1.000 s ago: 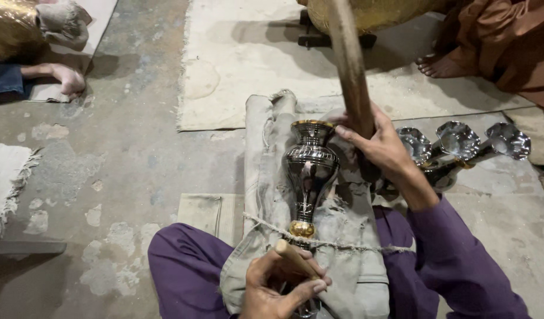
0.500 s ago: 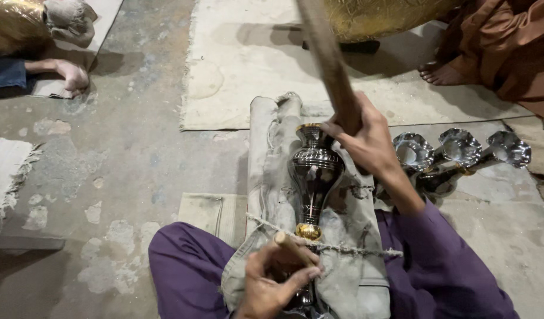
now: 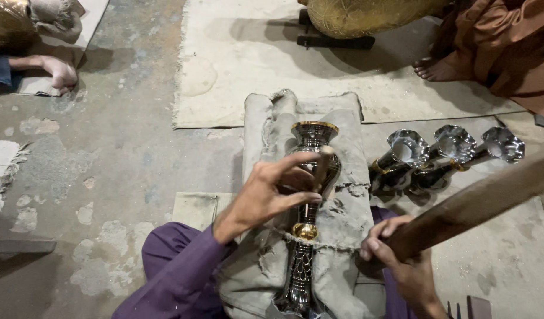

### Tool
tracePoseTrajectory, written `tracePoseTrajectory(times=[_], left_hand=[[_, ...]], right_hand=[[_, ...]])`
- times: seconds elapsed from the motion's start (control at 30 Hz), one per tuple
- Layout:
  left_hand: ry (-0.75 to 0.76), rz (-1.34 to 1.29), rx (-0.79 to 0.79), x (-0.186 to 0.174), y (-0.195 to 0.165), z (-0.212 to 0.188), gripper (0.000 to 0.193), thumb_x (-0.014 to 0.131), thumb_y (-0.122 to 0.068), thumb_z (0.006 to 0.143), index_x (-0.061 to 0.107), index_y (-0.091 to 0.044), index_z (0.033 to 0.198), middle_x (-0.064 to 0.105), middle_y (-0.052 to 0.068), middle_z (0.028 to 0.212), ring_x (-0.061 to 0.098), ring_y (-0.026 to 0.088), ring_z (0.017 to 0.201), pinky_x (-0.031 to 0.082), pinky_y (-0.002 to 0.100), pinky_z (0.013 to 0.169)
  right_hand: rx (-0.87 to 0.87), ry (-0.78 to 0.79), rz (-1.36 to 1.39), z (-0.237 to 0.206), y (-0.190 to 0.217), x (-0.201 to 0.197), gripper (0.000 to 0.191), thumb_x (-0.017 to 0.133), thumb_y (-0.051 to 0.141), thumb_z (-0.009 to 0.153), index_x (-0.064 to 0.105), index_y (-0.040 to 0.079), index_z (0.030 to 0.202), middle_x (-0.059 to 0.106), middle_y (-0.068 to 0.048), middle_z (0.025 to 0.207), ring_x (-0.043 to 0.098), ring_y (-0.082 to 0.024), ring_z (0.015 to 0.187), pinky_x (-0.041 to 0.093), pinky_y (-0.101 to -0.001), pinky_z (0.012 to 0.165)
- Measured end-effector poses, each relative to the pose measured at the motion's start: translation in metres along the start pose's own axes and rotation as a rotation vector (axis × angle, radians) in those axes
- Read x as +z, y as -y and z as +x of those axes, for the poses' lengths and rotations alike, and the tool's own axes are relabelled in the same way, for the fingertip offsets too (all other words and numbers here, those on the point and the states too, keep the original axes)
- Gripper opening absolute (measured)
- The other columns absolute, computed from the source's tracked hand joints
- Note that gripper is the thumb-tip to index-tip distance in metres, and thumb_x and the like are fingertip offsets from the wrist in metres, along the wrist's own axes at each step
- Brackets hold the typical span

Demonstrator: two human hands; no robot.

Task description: The person sits on the floor holding a small steel punch against the band of a black-and-gold engraved brass vase and repeatedly strikes the punch with a wooden mallet, repositioning the punch around the vase's decorated section to work the metal surface.

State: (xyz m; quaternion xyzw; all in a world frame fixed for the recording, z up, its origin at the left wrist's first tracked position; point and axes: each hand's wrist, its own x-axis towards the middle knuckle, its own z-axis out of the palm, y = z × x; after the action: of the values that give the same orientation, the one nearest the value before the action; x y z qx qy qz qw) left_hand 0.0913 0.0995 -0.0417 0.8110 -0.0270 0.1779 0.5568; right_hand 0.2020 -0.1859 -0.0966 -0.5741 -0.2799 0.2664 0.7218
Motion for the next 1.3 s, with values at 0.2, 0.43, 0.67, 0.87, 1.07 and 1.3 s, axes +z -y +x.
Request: tracePoseTrajectory(times=[0.2, 0.43, 0.67, 0.87, 1.07, 1.3], left_hand=[[0.232, 0.089, 0.062, 0.0, -0.002, 0.02, 0.053, 0.076, -0.009, 0.089, 0.062, -0.023, 0.139, 0.081, 0.002, 0.107, 0.082, 0.016, 0.092, 0.068, 0.036, 0.09], [0.35, 0.289, 0.088, 0.006, -0.012, 0.027, 0.049, 0.074, -0.016, 0.087, 0.066, -0.028, 0.134, 0.082, -0.004, 0.094, 0.078, 0.013, 0.076, 0.065, 0.035, 0.08], [0.381, 0.259, 0.136, 0.003, -0.017, 0.03, 0.05, 0.071, -0.015, 0.089, 0.063, -0.027, 0.137, 0.081, -0.002, 0.102, 0.079, 0.013, 0.086, 0.065, 0.035, 0.082], [0.403, 0.256, 0.166, -0.002, -0.02, 0.029, 0.054, 0.072, -0.012, 0.089, 0.061, -0.025, 0.14, 0.08, 0.001, 0.106, 0.078, 0.017, 0.091, 0.064, 0.038, 0.082], [0.382, 0.328, 0.302, 0.002, -0.014, 0.026, 0.062, 0.065, 0.003, 0.084, 0.062, -0.025, 0.14, 0.078, 0.003, 0.12, 0.077, 0.019, 0.088, 0.064, 0.036, 0.082], [0.356, 0.338, 0.191, 0.007, -0.012, 0.021, 0.049, 0.069, -0.011, 0.092, 0.064, -0.028, 0.137, 0.081, -0.002, 0.109, 0.076, 0.013, 0.081, 0.063, 0.034, 0.071]], right_hand=[[0.047, -0.115, -0.367, -0.004, 0.01, -0.023, 0.035, 0.071, 0.003, 0.088, 0.056, 0.003, 0.119, 0.067, -0.012, 0.087, 0.068, -0.021, 0.076, 0.06, -0.0354, 0.068], [-0.375, -0.172, -0.998, -0.004, 0.043, -0.035, 0.06, 0.075, 0.011, 0.086, 0.05, 0.004, 0.14, 0.068, -0.012, 0.11, 0.072, -0.02, 0.092, 0.062, -0.0335, 0.078], [-0.492, -0.293, -1.384, -0.005, 0.049, -0.065, 0.062, 0.083, 0.011, 0.083, 0.057, 0.001, 0.138, 0.065, -0.018, 0.102, 0.069, -0.026, 0.081, 0.057, -0.0379, 0.068], [-0.536, -0.316, -1.304, -0.014, 0.053, -0.086, 0.061, 0.082, 0.008, 0.09, 0.055, 0.004, 0.145, 0.065, -0.015, 0.101, 0.07, -0.022, 0.082, 0.057, -0.0321, 0.072], [-0.538, -0.211, -1.412, -0.011, 0.05, -0.083, 0.061, 0.085, 0.002, 0.079, 0.061, 0.006, 0.135, 0.075, -0.014, 0.087, 0.07, -0.02, 0.066, 0.055, -0.033, 0.058], [-0.464, -0.232, -1.136, -0.012, 0.049, -0.069, 0.042, 0.076, 0.004, 0.09, 0.062, 0.012, 0.129, 0.075, -0.006, 0.103, 0.075, -0.016, 0.092, 0.062, -0.0296, 0.083]])
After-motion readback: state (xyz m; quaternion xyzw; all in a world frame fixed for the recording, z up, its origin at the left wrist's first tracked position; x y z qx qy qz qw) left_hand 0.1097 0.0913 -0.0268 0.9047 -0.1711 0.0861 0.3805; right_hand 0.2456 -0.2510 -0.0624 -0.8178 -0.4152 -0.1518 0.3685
